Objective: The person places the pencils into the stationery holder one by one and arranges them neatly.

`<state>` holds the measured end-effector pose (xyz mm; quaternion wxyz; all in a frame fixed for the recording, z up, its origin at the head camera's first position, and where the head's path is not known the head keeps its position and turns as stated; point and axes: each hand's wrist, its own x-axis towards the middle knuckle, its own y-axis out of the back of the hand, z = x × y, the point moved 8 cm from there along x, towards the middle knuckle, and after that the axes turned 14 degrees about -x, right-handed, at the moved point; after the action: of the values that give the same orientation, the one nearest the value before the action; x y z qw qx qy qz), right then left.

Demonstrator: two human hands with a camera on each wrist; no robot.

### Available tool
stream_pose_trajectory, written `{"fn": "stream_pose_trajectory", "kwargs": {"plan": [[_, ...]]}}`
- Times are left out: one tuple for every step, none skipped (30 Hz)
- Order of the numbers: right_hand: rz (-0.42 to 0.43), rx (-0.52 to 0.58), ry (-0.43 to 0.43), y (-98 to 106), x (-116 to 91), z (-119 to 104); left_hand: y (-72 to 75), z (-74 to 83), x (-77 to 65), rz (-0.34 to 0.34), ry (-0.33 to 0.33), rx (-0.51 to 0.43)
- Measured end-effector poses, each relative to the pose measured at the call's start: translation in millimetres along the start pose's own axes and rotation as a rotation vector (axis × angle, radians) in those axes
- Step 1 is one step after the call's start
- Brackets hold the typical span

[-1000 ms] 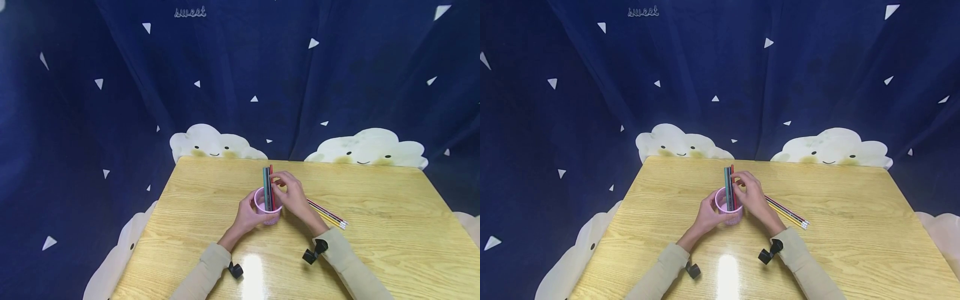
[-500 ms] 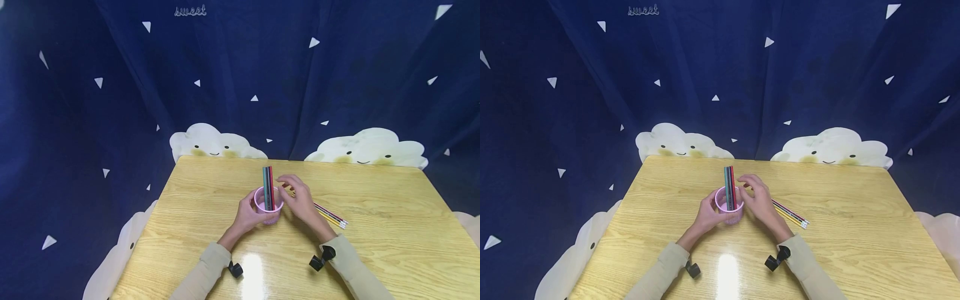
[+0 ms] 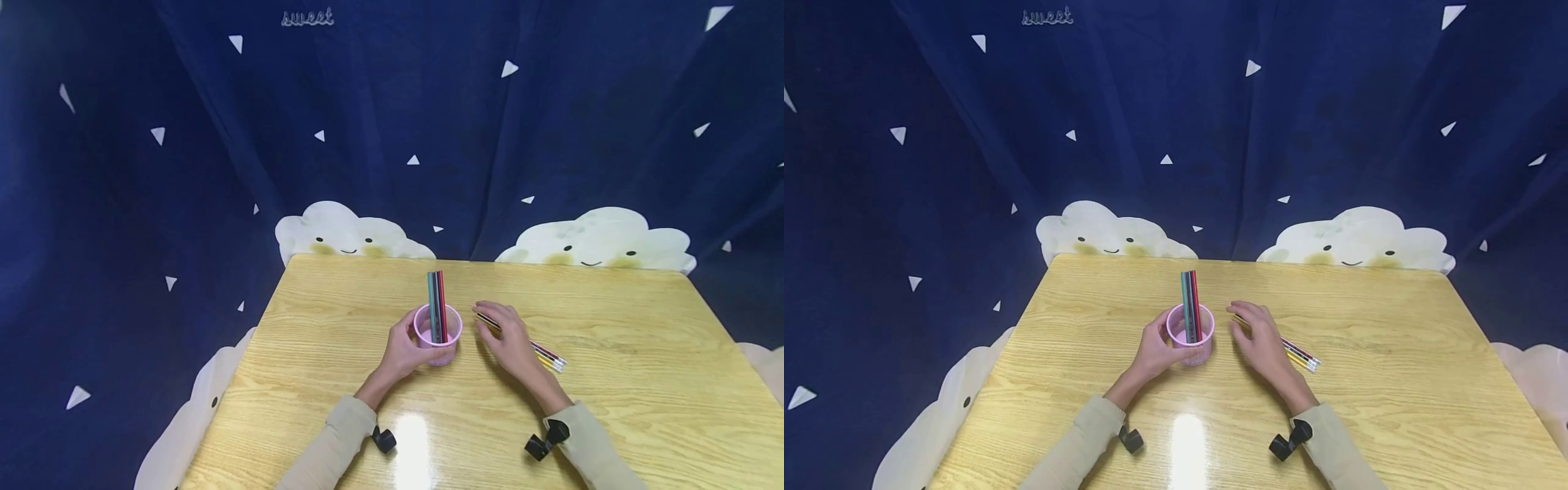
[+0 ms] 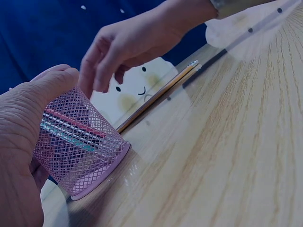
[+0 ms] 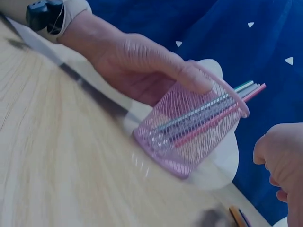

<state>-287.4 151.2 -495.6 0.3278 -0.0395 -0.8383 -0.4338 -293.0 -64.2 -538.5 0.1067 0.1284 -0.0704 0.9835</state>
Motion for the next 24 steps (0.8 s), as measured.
{"fn": "stream_pose_trajectory", "kwargs": {"plan": [[-0.008, -0.005, -0.005, -0.1, -2.4, 2.4, 0.0, 0.2, -0.1, 0.0, 0.0, -0.001], [-0.014, -0.01, -0.007, 0.1, -4.6, 4.3, 0.0, 0.1, 0.0, -0.001, -0.002, -0.003], [-0.02, -0.016, -0.009, -0.1, -6.8, 6.6, 0.0, 0.2, -0.2, -0.001, -0.004, -0.004], [-0.025, -0.023, -0.009, -0.1, -8.9, 8.3, -0.1, 0.3, -0.2, -0.002, -0.005, -0.006], [-0.029, -0.031, -0.009, -0.1, -10.8, 9.8, -0.3, 0.7, -0.3, -0.003, -0.01, -0.005], [-0.032, -0.04, -0.005, -0.2, -12.8, 11.2, -0.5, 1.1, -0.3, -0.004, -0.012, -0.007], [-0.035, -0.049, -0.003, -0.3, -14.6, 12.4, -0.8, 1.4, -0.3, -0.006, -0.013, -0.008], [-0.037, -0.059, 0.002, -0.5, -16.4, 13.5, -0.8, 1.6, -0.3, -0.006, -0.014, -0.006], [-0.039, -0.07, 0.007, -0.9, -18.3, 14.5, -1.0, 1.8, -0.3, -0.007, -0.015, -0.005], [-0.042, -0.08, 0.012, -1.3, -19.9, 15.3, -1.2, 2.1, -0.2, -0.008, -0.015, -0.004], [-0.045, -0.094, 0.016, -1.7, -21.5, 16.3, -1.2, 2.3, -0.1, -0.008, -0.015, -0.002], [-0.049, -0.102, 0.021, -2.1, -23.0, 17.1, -1.2, 2.2, 0.1, -0.007, -0.013, -0.002], [-0.056, -0.112, 0.021, -2.5, -24.6, 17.9, -1.2, 2.4, 0.1, -0.007, -0.013, 0.0], [-0.063, -0.125, 0.025, -3.2, -26.1, 18.4, -1.1, 2.3, 0.2, -0.006, -0.012, 0.003], [-0.075, -0.137, 0.022, -3.9, -27.8, 19.2, -1.2, 2.3, 0.3, -0.007, -0.012, 0.003], [-0.087, -0.147, 0.017, -4.4, -29.3, 20.1, -1.1, 2.2, 0.3, -0.005, -0.011, 0.004], [-0.1, -0.16, 0.013, -5.0, -30.9, 20.6, -1.0, 1.9, 0.4, -0.005, -0.009, 0.004], [-0.112, -0.17, 0.011, -5.7, -32.5, 21.0, -1.0, 1.6, 0.4, -0.004, -0.007, 0.006], [-0.124, -0.182, 0.006, -6.3, -34.0, 21.5, -0.9, 1.3, 0.4, -0.003, -0.006, 0.005], [-0.137, -0.191, 0.004, -7.1, -35.2, 21.7, -0.7, 0.8, 0.2, -0.002, -0.003, 0.005], [-0.151, -0.198, 0.0, -7.8, -36.3, 22.0, -0.6, 0.3, 0.1, -0.002, 0.0, 0.004], [-0.163, -0.21, 0.001, -8.7, -37.3, 22.0, -0.3, -0.2, -0.1, 0.0, 0.003, 0.002], [-0.175, -0.223, 0.003, -9.7, -38.0, 21.9, -0.2, -0.4, -0.1, 0.0, 0.003, -0.002], [-0.188, -0.236, 0.006, -10.7, -38.7, 21.7, -0.2, -0.5, -0.1, -0.001, 0.003, -0.007]]}}
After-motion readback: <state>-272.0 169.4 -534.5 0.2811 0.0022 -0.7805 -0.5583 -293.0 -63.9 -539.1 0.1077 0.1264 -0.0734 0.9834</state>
